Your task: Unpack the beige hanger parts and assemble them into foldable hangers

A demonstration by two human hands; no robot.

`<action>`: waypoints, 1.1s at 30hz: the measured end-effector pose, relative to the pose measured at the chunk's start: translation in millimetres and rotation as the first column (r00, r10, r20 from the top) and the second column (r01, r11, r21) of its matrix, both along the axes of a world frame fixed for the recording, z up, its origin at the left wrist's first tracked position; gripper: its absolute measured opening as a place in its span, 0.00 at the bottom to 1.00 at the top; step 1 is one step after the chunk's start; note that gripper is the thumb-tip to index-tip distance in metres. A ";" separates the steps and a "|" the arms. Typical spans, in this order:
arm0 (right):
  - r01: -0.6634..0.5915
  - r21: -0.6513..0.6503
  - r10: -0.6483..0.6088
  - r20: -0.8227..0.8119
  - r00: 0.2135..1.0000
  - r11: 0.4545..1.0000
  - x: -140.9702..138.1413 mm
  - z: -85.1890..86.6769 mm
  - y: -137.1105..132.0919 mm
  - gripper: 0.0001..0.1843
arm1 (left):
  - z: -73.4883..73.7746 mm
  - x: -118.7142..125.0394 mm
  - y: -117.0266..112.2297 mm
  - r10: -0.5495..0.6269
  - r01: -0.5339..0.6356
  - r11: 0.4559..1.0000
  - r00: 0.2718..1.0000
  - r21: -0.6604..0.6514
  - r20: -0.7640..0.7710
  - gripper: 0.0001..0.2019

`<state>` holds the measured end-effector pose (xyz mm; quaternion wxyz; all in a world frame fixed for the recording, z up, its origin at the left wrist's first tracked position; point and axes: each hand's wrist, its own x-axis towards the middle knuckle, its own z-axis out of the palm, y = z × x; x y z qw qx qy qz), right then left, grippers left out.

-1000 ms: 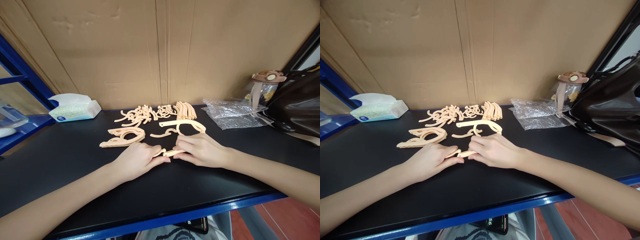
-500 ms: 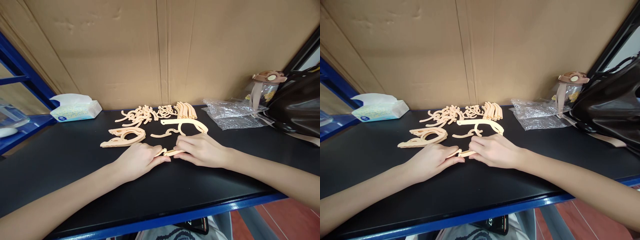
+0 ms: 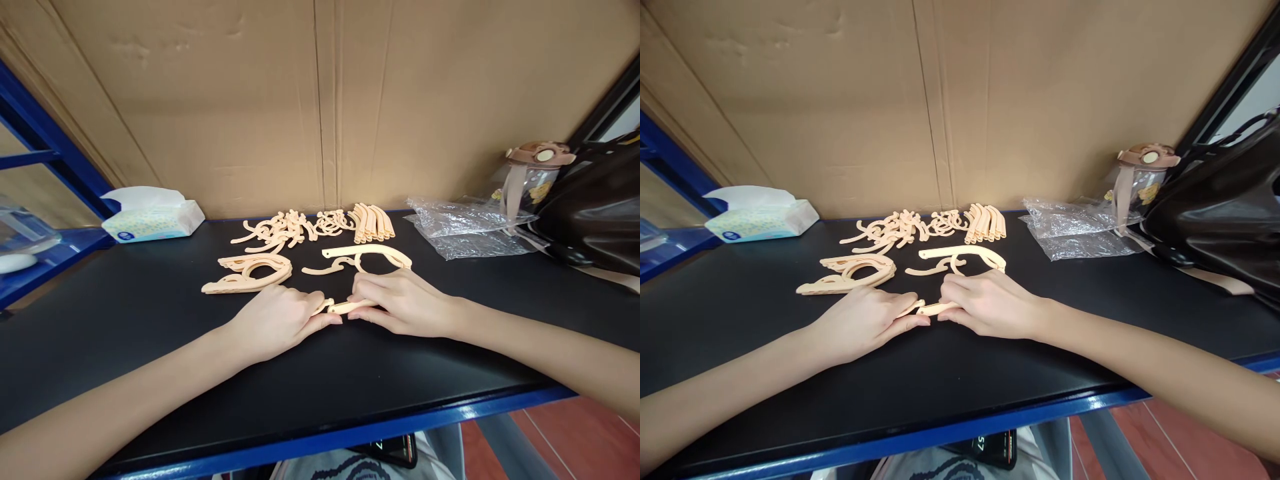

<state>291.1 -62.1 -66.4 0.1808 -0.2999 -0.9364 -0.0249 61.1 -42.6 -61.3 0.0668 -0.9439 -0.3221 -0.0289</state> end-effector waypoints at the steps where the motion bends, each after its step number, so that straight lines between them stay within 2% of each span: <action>1: -0.003 -0.010 0.003 -0.010 1.000 1.000 0.3 0.0 0.4 0.13 | -0.6 -0.2 0.7 -0.010 0.010 1.000 1.000 -0.002 0.024 0.25; 6: -0.008 -0.055 0.006 -0.041 0.999 0.998 2.4 -1.6 3.3 0.10 | -2.2 -0.5 3.3 -0.085 0.091 0.995 0.985 -0.030 0.149 0.22; 12: 0.000 -0.036 -0.002 -0.044 0.999 0.999 2.8 -3.2 4.6 0.10 | 0.3 0.3 -0.2 -0.102 0.122 0.987 0.979 -0.105 0.178 0.15; 16: -0.007 -0.050 0.005 -0.043 0.999 0.999 2.3 -3.4 3.9 0.10 | -1.8 0.4 0.4 -0.146 0.155 0.987 0.977 -0.046 0.156 0.16; 21: -0.038 -0.154 0.023 -0.098 0.995 0.987 2.3 -2.3 4.1 0.08 | -2.9 0.3 0.8 -0.180 0.177 0.983 0.980 0.048 0.083 0.19; 26: -0.061 -0.256 0.019 -0.163 0.986 0.965 2.2 -1.4 4.9 0.06 | -1.9 0.6 -1.0 -0.171 0.165 0.982 0.983 0.097 0.065 0.21; 33: -0.059 -0.293 0.002 -0.191 0.982 0.954 3.3 -1.2 5.5 0.06 | -3.4 -0.1 1.0 -0.182 0.171 0.972 0.982 0.159 0.055 0.23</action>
